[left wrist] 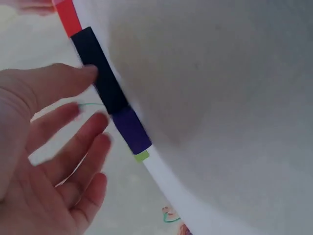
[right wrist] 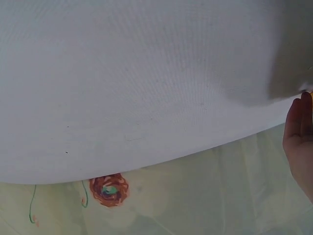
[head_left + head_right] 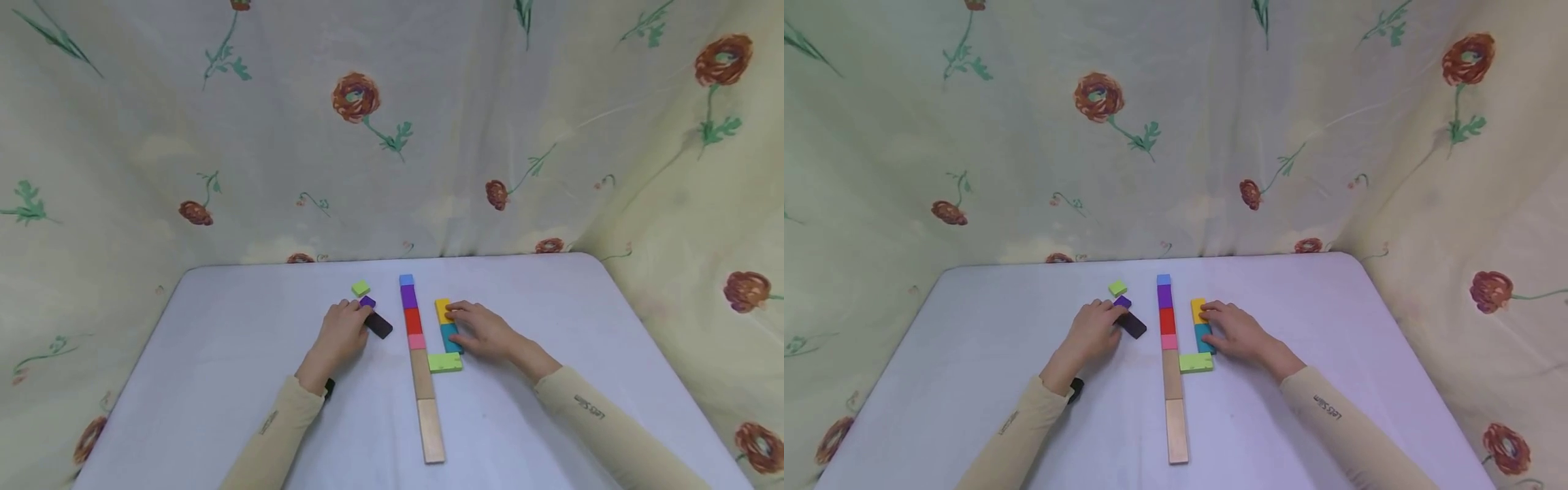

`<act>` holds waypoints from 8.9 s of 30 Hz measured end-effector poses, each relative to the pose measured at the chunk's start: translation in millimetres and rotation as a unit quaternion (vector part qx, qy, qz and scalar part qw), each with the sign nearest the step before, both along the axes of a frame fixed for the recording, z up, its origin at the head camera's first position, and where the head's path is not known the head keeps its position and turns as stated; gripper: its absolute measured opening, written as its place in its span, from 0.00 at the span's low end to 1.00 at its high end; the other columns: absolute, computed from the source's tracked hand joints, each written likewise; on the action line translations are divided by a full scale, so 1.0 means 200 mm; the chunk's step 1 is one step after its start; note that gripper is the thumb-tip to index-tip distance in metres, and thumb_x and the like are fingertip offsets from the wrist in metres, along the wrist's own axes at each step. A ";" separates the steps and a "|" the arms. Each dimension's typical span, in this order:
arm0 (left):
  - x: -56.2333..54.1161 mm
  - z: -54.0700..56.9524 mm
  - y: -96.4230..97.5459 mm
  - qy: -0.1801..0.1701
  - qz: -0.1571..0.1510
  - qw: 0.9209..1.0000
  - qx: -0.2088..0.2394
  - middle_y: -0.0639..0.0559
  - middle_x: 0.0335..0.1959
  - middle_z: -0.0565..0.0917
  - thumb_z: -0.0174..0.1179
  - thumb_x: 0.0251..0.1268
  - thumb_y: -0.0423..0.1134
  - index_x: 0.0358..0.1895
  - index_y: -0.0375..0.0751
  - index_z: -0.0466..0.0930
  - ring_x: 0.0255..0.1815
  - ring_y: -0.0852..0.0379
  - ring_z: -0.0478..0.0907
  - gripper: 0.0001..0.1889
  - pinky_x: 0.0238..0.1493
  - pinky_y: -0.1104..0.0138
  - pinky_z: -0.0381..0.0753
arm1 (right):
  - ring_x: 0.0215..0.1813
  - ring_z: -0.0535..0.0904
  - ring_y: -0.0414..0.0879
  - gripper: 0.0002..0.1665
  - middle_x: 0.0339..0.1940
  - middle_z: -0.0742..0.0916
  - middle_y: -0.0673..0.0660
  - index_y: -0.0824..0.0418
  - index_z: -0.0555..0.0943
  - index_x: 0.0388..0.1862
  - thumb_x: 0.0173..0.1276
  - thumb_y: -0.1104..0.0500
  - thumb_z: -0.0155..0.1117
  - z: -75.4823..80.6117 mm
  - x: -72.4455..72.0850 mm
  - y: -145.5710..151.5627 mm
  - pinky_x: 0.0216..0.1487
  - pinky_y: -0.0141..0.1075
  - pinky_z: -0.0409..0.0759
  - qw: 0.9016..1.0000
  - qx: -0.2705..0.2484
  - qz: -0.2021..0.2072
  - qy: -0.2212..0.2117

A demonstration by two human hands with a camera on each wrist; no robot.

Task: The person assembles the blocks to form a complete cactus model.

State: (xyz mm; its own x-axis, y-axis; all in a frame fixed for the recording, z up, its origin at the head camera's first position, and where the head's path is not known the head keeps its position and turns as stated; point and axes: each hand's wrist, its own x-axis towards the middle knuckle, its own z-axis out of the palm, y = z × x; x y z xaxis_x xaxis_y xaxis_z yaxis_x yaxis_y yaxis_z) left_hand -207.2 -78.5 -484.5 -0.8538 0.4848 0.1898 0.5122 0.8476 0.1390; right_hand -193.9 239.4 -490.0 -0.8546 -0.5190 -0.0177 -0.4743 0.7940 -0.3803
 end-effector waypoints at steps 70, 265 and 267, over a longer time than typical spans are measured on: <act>-0.18 0.05 0.05 -0.164 0.159 0.970 0.087 0.36 0.47 0.80 0.73 0.53 0.38 0.57 0.41 0.81 0.46 0.43 0.80 0.25 0.43 0.53 0.81 | 0.70 0.67 0.56 0.33 0.70 0.74 0.58 0.61 0.75 0.68 0.68 0.48 0.67 -0.01 0.01 -0.02 0.67 0.54 0.69 0.999 -0.025 -0.022 -0.021; -0.32 -0.09 0.08 -0.184 0.110 0.934 0.286 0.41 0.43 0.83 0.59 0.69 0.40 0.52 0.32 0.82 0.45 0.48 0.79 0.16 0.50 0.57 0.79 | 0.71 0.68 0.56 0.30 0.70 0.74 0.57 0.60 0.75 0.67 0.70 0.49 0.65 -0.04 0.02 0.02 0.68 0.54 0.68 0.998 -0.063 -0.019 -0.010; -0.31 -0.07 0.07 -0.157 0.106 0.943 0.273 0.39 0.47 0.83 0.59 0.69 0.40 0.54 0.32 0.81 0.49 0.45 0.79 0.17 0.52 0.55 0.78 | 0.71 0.68 0.56 0.29 0.71 0.73 0.57 0.59 0.75 0.68 0.72 0.49 0.62 -0.03 0.02 0.02 0.67 0.55 0.69 0.997 -0.074 -0.029 -0.009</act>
